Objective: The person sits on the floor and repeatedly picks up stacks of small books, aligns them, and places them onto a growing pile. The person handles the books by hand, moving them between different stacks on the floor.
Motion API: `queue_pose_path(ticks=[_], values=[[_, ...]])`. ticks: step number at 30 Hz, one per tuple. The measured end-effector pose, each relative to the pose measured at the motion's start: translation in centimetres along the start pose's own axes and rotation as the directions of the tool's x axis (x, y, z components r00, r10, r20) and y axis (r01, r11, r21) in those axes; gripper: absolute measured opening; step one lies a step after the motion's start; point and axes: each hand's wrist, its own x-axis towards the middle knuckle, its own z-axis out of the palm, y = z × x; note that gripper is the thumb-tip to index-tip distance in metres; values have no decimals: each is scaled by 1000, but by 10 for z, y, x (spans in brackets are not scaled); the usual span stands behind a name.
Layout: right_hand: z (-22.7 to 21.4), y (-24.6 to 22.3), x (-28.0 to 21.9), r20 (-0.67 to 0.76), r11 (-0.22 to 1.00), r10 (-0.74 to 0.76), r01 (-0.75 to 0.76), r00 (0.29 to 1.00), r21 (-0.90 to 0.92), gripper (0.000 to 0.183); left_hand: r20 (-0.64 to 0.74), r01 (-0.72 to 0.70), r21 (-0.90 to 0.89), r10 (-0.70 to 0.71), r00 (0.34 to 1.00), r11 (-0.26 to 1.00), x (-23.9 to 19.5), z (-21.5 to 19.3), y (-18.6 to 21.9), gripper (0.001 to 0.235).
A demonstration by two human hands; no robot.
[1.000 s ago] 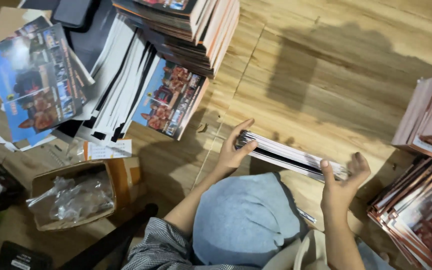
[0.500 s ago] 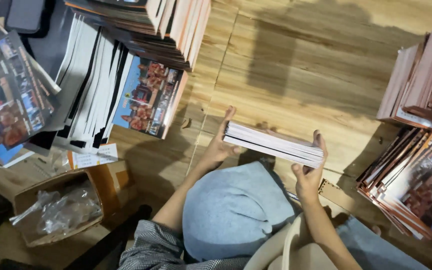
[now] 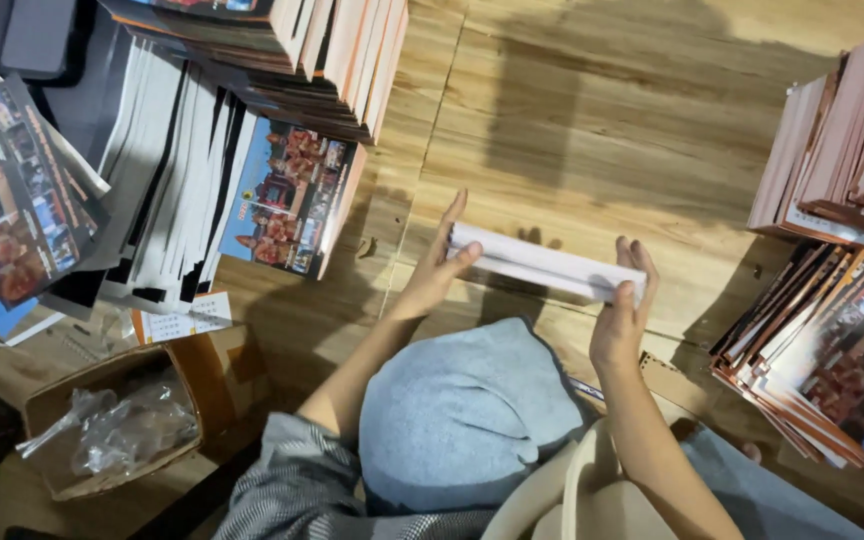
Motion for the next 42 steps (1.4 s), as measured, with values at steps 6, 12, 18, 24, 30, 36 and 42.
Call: queue_pose_path(ticks=[6,12,18,24,30,36,42], values=[[-18,46,14,18,991,-19,16,1000,136,76,-51,-6,-13,5,999,1000,29,-2,-32,107],[-19,52,39,-49,968,207,-212,977,-132,103,-228,121,122,-91,969,985,73,-13,-89,108],[-4,47,42,-258,931,266,-317,929,-182,98,-290,100,129,-59,955,987,59,5,-64,85],[1,-4,26,-170,981,-34,0,985,-196,92,-283,-17,299,106,953,954,27,8,16,78],[0,19,-3,17,975,100,-95,995,-199,86,-198,130,297,-72,978,946,-5,15,77,25],[22,-4,19,-40,894,278,-274,960,-355,97,-274,190,314,-103,956,930,14,14,42,102],[-3,69,30,-83,699,520,-480,850,-530,115,-283,281,146,-232,931,948,27,-7,-39,115]])
